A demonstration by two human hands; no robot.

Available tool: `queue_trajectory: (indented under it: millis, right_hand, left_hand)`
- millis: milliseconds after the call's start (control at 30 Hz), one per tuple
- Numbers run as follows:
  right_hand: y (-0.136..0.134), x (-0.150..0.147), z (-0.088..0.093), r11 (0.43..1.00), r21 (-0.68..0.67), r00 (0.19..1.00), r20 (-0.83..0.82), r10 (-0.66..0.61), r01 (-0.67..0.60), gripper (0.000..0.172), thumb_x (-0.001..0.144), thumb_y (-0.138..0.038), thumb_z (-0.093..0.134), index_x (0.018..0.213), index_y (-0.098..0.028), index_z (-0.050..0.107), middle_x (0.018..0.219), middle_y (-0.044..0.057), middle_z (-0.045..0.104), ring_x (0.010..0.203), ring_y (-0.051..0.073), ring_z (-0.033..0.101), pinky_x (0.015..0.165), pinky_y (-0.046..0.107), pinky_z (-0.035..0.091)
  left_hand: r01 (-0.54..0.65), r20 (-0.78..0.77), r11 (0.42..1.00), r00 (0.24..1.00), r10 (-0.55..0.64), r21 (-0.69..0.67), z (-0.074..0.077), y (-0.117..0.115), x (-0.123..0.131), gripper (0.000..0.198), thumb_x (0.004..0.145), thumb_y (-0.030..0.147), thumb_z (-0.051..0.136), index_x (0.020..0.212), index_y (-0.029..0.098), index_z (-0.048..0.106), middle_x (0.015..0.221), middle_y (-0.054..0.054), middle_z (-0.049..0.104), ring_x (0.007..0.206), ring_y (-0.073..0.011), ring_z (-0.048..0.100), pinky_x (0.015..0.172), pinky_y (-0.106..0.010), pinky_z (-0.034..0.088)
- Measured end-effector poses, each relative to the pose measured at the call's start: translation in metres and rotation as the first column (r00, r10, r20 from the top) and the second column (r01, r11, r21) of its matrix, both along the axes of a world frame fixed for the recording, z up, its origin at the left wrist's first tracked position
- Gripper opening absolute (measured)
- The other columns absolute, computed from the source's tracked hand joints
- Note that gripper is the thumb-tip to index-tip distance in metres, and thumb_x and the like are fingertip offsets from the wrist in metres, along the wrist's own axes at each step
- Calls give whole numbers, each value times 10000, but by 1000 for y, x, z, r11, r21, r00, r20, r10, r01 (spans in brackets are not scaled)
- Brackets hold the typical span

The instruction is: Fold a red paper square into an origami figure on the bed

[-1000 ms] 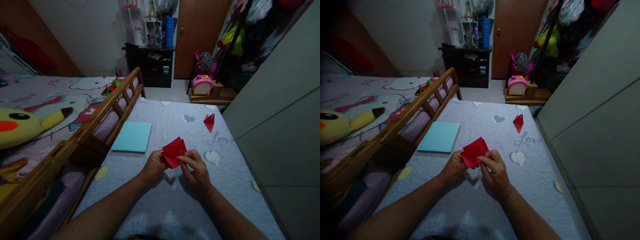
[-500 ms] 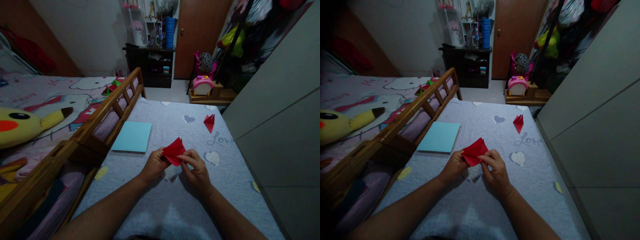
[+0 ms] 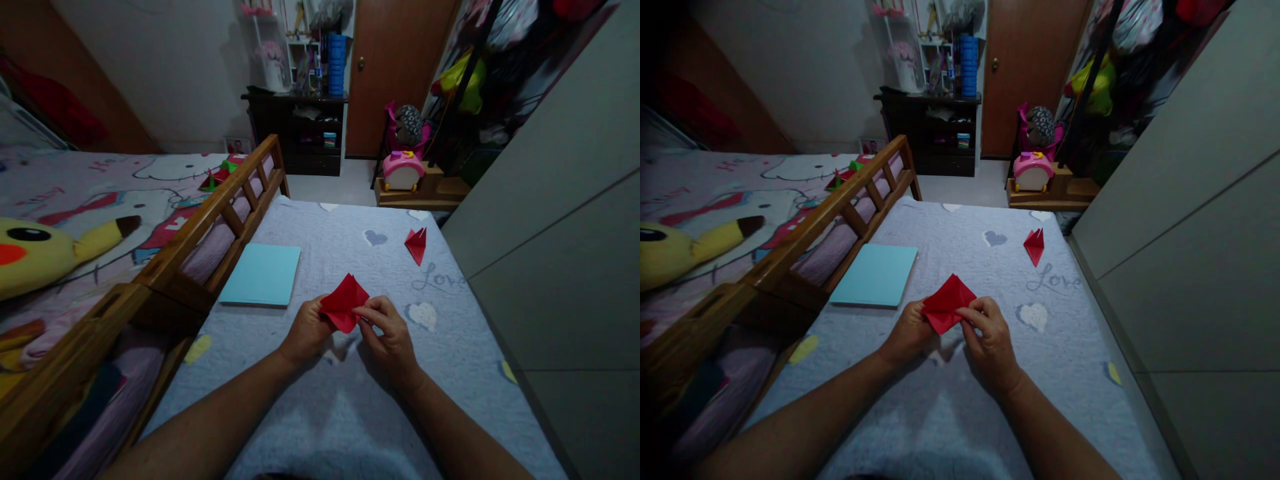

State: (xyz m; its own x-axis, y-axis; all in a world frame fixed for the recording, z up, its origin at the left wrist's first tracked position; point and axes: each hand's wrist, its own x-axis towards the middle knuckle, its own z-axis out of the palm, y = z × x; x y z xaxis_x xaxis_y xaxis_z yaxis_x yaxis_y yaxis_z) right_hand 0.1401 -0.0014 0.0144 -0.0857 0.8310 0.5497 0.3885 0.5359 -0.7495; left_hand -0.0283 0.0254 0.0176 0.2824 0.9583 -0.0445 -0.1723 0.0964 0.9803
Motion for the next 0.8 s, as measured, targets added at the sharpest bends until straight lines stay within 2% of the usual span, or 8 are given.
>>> queue_trajectory:
  millis: [167,300,433,567,800]
  right_hand:
    - [1,0,-4,1000,-19,1000,-23,4,-5,274,911,-97,571,1075,-254,723,920,42,568,869,174,574,748,316,497]
    - [3,0,-4,994,-104,998,-64,19,-26,265,911,-111,574,1048,-275,730,901,30,557,852,167,567,738,298,487]
    - [6,0,-4,986,-162,993,-115,25,-43,243,914,-125,570,1003,-281,733,893,24,561,839,162,570,739,288,482]
    - [8,0,-4,981,-180,990,-134,46,-70,222,912,-123,567,981,-271,717,899,22,571,839,162,574,732,282,478]
    - [7,0,-5,981,-175,991,-115,63,-82,221,914,-120,564,989,-269,709,901,17,564,843,156,567,737,275,468]
  left_hand:
    - [10,-27,1000,1000,-10,13,-7,4,1,278,700,292,820,908,118,759,848,-76,748,801,-200,651,788,-315,522]
    - [2,-91,1000,996,1,30,-13,6,0,220,735,264,779,891,112,749,804,-56,731,738,-171,637,745,-289,510]
    - [-8,-122,1000,992,9,4,-13,5,-1,199,740,266,779,865,115,750,780,-42,723,684,-145,616,667,-250,488]
    - [13,-85,1000,996,-13,5,-10,6,1,289,757,315,784,970,120,761,942,-77,752,809,-179,656,766,-280,520]
    - [18,-57,1000,998,-19,-7,-8,6,2,329,741,354,806,966,116,772,958,-93,767,847,-207,684,808,-305,534]
